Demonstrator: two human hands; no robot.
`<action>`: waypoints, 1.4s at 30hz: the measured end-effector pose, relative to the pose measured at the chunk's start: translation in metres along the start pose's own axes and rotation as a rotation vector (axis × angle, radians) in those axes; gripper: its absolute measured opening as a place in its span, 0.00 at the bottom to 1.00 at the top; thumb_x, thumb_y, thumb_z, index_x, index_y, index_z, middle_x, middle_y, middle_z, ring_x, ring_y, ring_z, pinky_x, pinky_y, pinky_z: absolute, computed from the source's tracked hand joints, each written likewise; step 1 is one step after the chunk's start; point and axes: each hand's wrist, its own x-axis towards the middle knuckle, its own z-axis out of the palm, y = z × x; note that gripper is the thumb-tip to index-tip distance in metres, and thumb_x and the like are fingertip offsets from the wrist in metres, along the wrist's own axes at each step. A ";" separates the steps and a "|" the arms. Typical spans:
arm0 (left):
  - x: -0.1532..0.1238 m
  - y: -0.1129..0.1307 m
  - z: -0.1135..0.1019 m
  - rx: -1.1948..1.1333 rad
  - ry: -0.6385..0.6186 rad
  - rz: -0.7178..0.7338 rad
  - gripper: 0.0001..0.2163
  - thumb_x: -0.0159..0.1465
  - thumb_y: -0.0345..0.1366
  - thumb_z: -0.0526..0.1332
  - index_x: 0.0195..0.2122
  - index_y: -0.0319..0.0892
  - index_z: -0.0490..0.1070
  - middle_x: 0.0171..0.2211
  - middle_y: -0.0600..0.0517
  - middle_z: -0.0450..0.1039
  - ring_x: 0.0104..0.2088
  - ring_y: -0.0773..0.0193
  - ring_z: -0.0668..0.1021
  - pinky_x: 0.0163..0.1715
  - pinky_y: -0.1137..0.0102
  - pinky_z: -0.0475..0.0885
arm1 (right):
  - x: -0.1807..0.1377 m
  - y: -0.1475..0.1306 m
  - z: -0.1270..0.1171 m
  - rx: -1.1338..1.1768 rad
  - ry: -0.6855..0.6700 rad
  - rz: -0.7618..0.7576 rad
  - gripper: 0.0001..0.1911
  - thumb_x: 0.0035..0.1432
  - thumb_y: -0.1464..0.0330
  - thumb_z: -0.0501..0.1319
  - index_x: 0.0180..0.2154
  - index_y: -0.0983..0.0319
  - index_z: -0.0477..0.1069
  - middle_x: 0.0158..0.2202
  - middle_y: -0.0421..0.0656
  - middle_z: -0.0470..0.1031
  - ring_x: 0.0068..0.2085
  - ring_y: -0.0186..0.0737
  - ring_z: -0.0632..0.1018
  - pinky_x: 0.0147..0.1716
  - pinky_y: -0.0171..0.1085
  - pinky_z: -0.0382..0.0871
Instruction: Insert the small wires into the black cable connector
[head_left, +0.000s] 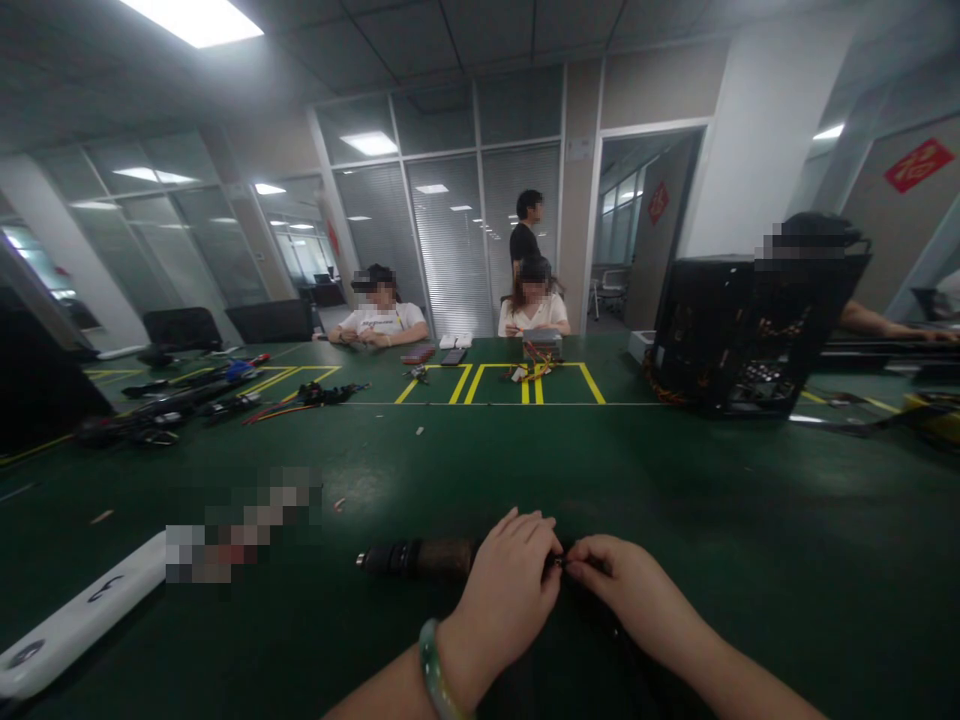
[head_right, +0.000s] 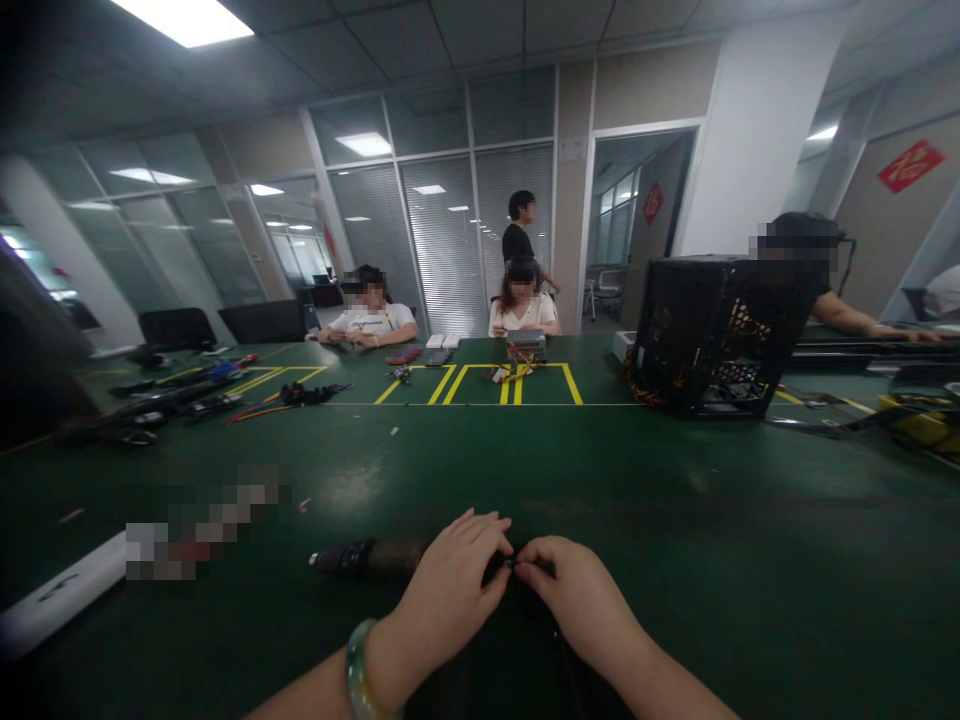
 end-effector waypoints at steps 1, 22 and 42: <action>0.000 0.000 0.000 0.001 0.000 0.008 0.08 0.60 0.26 0.59 0.39 0.44 0.67 0.50 0.52 0.71 0.54 0.60 0.69 0.62 0.57 0.56 | 0.000 0.000 0.000 -0.008 -0.003 -0.001 0.09 0.60 0.66 0.57 0.31 0.57 0.76 0.33 0.37 0.77 0.36 0.38 0.76 0.34 0.33 0.62; 0.000 0.002 -0.001 -0.051 -0.009 -0.008 0.05 0.62 0.27 0.60 0.37 0.45 0.69 0.44 0.54 0.73 0.49 0.62 0.73 0.61 0.56 0.56 | 0.003 0.009 0.002 -0.025 0.002 0.010 0.10 0.60 0.65 0.56 0.33 0.58 0.77 0.32 0.39 0.77 0.33 0.39 0.76 0.31 0.32 0.63; 0.001 0.003 -0.001 -0.083 -0.018 -0.006 0.07 0.62 0.26 0.59 0.37 0.45 0.69 0.41 0.55 0.74 0.45 0.63 0.74 0.62 0.55 0.54 | 0.000 0.005 0.002 -0.020 -0.005 0.020 0.11 0.60 0.65 0.56 0.32 0.58 0.76 0.29 0.38 0.77 0.31 0.39 0.76 0.29 0.32 0.61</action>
